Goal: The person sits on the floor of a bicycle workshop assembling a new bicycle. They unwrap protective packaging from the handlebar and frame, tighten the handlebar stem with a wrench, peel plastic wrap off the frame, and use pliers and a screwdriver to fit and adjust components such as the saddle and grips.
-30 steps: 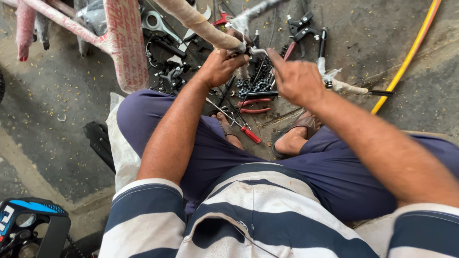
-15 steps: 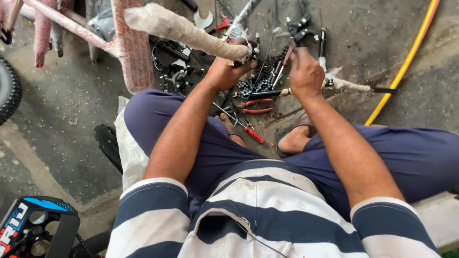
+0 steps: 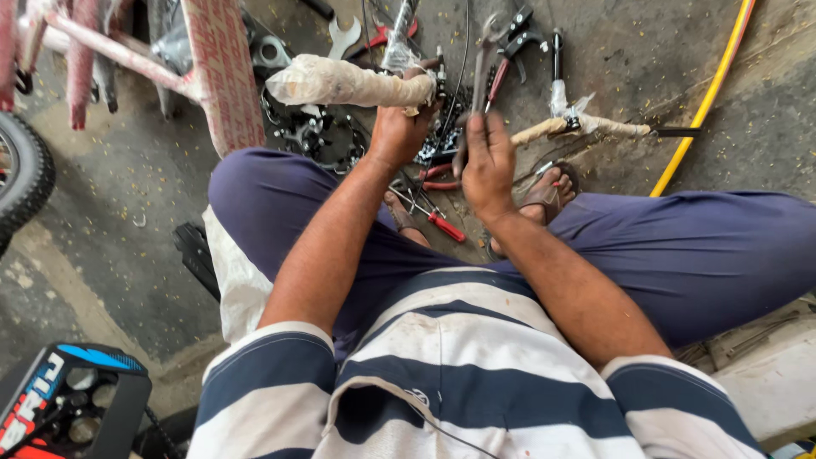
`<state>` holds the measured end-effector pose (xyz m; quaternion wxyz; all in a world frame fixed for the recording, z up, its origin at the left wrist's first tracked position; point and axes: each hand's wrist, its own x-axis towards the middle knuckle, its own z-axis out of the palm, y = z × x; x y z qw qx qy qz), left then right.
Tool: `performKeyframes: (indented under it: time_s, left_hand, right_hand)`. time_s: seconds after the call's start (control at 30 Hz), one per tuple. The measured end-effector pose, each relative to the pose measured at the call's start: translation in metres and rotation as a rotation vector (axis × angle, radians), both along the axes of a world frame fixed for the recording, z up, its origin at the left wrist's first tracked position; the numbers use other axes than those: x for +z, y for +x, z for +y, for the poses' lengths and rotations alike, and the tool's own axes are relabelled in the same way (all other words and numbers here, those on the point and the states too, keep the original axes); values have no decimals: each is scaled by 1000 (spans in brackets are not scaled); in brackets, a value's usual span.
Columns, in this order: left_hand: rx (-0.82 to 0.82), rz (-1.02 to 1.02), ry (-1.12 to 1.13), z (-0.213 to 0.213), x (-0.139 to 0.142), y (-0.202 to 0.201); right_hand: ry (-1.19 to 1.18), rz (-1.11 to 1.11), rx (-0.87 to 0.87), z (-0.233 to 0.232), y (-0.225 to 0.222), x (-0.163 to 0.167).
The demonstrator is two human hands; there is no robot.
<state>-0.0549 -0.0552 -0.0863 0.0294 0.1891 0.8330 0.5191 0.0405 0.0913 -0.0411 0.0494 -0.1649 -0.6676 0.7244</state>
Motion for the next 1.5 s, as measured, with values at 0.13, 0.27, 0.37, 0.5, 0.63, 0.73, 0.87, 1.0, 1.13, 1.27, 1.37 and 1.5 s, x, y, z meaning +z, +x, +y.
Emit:
performKeyframes:
  time_s: [0.13, 0.27, 0.37, 0.5, 0.63, 0.73, 0.87, 1.0, 1.13, 1.27, 1.37, 1.5]
  left_hand:
    - [10, -11, 17, 6, 2, 10]
    - [20, 29, -25, 10, 6, 13]
    - [29, 107, -11, 11, 8, 11]
    - [29, 27, -9, 13, 7, 11]
    - [20, 32, -7, 15, 4, 13]
    - [9, 23, 27, 12, 3, 13]
    - [36, -40, 2, 9, -2, 12]
    - [47, 178, -18, 11, -10, 10]
    - [155, 100, 53, 7, -10, 10]
    - [78, -265, 195, -14, 5, 3]
    - [8, -293, 592, -31, 26, -6]
    - [-43, -486, 943, -54, 56, -14]
  right_hand:
    - [-9, 457, -7, 1, 9, -17]
    - [-73, -201, 52, -9, 7, -23]
    - [-115, 77, -12, 1, 12, -15]
    - [-138, 390, -17, 11, 21, 0]
    - [-147, -446, 58, -2, 14, 7]
    - [-97, -97, 33, 3, 16, 8]
    - [-232, 350, 35, 17, 26, -3]
    - [-339, -296, 88, -1, 16, -32]
    - [334, -65, 53, 14, 22, -35]
    - [419, 178, 8, 49, 19, -6]
    - [408, 64, 41, 55, 14, 14]
    - [424, 13, 223, 43, 18, 18]
